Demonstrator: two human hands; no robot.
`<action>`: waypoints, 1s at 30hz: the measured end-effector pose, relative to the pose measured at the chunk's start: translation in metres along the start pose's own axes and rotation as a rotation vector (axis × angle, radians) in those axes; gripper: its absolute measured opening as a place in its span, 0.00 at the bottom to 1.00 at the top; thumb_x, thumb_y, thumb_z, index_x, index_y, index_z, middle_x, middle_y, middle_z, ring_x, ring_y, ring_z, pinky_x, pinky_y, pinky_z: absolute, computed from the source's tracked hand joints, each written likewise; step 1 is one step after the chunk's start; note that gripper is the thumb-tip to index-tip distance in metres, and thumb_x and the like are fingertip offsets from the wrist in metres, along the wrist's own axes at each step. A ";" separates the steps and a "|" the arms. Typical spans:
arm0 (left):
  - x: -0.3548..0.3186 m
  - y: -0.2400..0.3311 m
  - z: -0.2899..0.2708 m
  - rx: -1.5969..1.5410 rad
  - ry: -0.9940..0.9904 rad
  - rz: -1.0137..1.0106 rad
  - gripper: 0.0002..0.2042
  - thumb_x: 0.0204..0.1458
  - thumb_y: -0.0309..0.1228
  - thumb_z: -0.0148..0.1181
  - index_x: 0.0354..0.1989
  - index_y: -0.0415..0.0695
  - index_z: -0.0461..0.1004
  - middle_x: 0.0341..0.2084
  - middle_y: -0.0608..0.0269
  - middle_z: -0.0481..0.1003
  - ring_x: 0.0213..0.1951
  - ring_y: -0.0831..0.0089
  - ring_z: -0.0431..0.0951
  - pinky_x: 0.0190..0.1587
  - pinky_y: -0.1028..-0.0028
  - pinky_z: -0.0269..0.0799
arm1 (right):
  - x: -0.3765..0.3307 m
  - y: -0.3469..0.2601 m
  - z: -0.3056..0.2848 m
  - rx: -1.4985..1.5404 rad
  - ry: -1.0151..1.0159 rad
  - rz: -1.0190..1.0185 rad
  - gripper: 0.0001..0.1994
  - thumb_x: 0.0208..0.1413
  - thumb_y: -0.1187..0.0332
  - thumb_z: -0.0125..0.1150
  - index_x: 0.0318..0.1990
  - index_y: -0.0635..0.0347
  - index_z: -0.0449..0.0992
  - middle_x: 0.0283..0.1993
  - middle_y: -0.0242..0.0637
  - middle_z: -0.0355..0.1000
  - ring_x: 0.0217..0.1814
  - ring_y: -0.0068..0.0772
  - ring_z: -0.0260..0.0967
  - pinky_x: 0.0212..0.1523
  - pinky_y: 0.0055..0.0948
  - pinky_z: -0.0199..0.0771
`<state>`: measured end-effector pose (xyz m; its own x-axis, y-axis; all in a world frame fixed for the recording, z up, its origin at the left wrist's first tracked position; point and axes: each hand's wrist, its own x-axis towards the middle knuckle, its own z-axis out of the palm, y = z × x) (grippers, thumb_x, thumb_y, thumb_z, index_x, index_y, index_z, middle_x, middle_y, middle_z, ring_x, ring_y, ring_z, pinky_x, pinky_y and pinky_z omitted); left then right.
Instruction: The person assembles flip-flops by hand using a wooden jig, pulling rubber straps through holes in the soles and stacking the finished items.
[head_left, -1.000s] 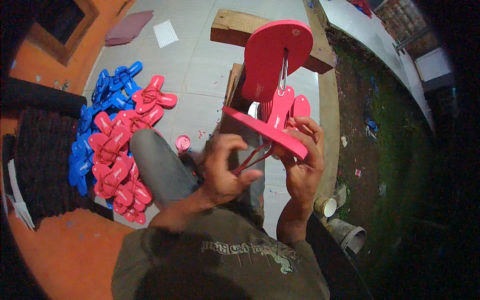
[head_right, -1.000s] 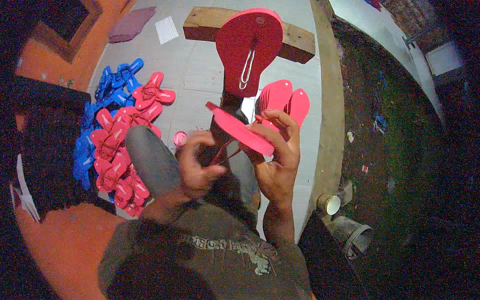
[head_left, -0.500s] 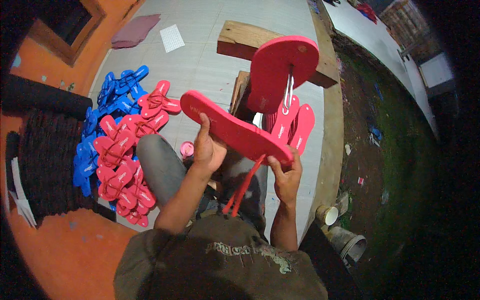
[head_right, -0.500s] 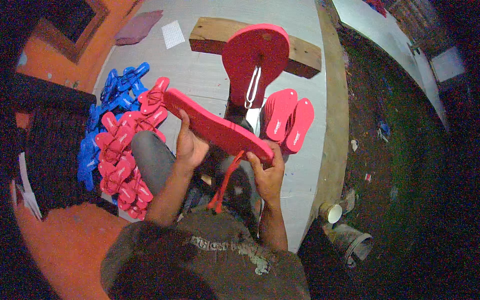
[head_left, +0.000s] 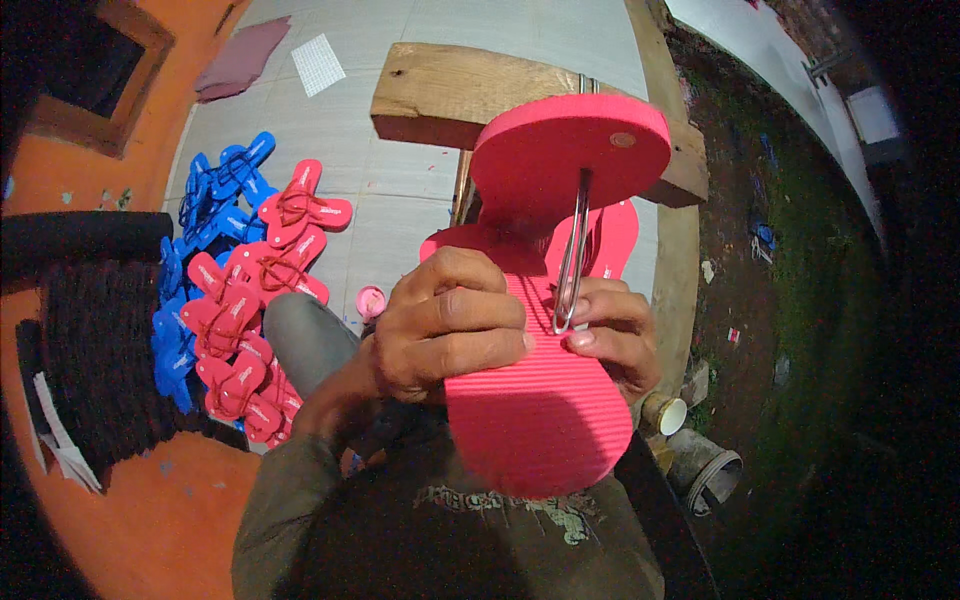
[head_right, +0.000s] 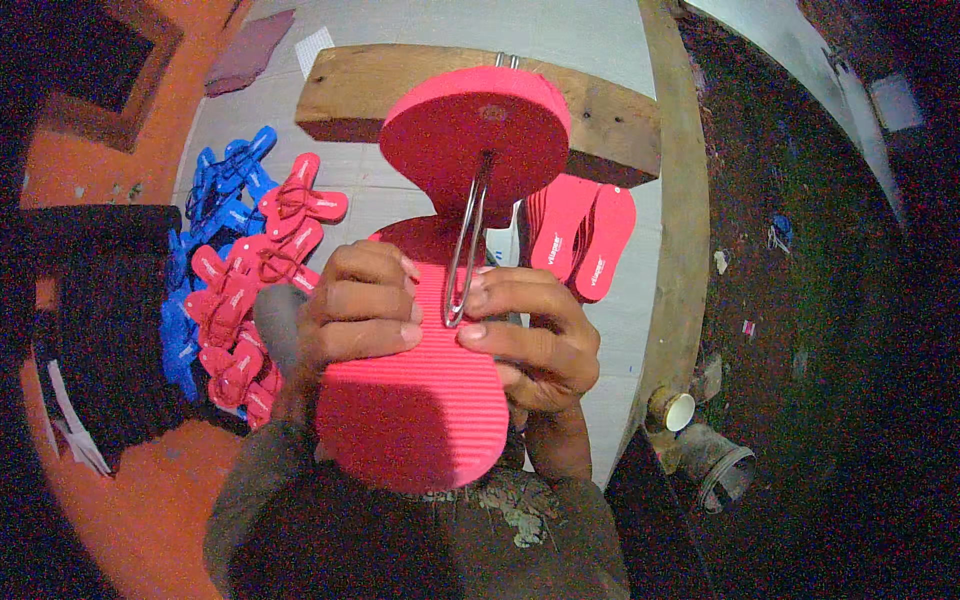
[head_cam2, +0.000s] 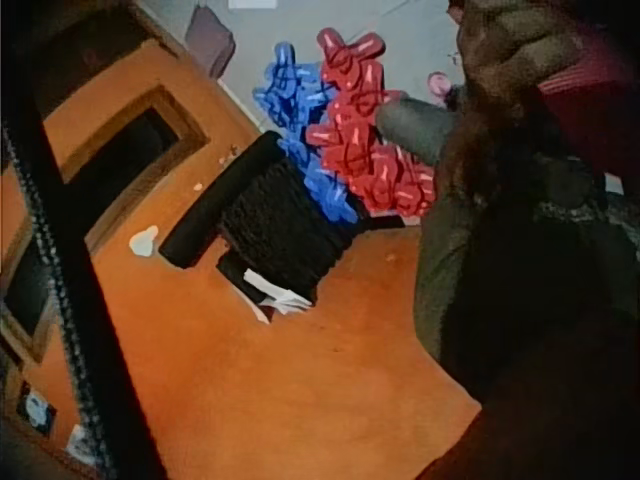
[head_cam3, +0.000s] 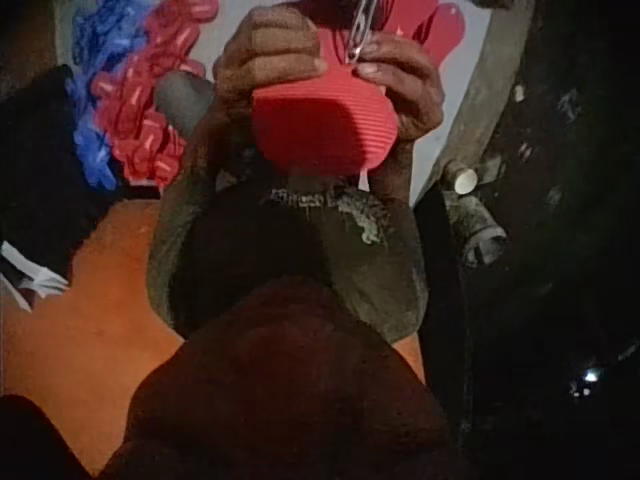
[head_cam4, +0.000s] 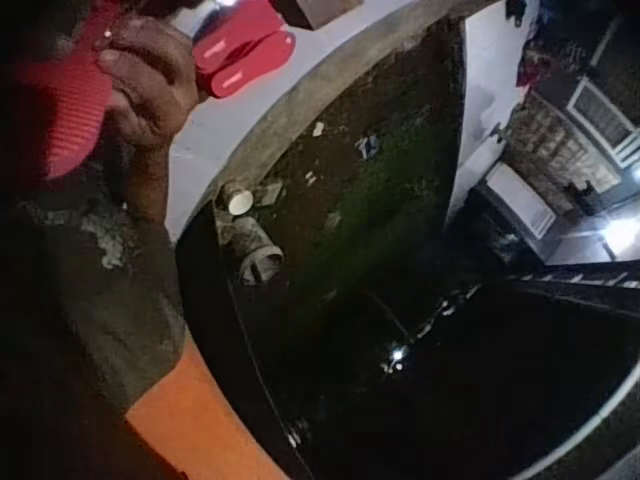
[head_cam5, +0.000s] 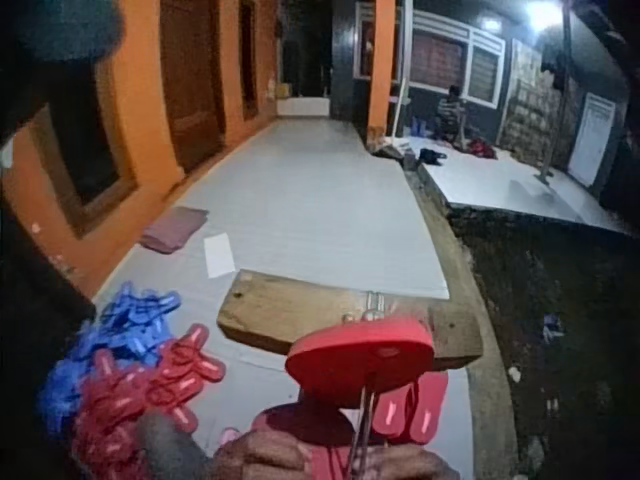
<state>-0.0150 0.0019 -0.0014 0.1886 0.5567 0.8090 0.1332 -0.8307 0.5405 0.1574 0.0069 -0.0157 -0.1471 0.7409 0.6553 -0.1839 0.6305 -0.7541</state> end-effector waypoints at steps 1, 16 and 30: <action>0.002 -0.001 -0.001 -0.004 -0.007 -0.012 0.11 0.34 0.28 0.58 0.29 0.42 0.72 0.29 0.64 0.71 0.30 0.68 0.68 0.32 0.71 0.67 | 0.002 0.004 0.001 0.025 0.020 -0.029 0.14 0.46 0.57 0.58 0.31 0.61 0.76 0.34 0.43 0.69 0.38 0.42 0.68 0.42 0.39 0.69; 0.012 -0.013 -0.011 -0.059 -0.087 -0.010 0.10 0.34 0.29 0.58 0.29 0.43 0.72 0.28 0.66 0.71 0.30 0.69 0.68 0.32 0.70 0.67 | 0.008 0.016 0.002 0.079 0.036 -0.085 0.13 0.43 0.58 0.60 0.29 0.58 0.77 0.34 0.41 0.69 0.40 0.40 0.68 0.44 0.41 0.69; 0.042 -0.017 0.019 0.714 0.304 -0.344 0.23 0.33 0.34 0.66 0.37 0.37 0.65 0.34 0.51 0.61 0.39 0.57 0.61 0.41 0.64 0.57 | 0.045 0.008 0.020 -0.448 0.459 0.263 0.08 0.47 0.70 0.60 0.27 0.63 0.68 0.26 0.34 0.68 0.27 0.22 0.64 0.27 0.21 0.63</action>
<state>0.0093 0.0394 0.0187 -0.2310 0.6673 0.7081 0.7365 -0.3557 0.5754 0.1295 0.0403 0.0084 0.3125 0.8430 0.4378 0.2353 0.3778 -0.8955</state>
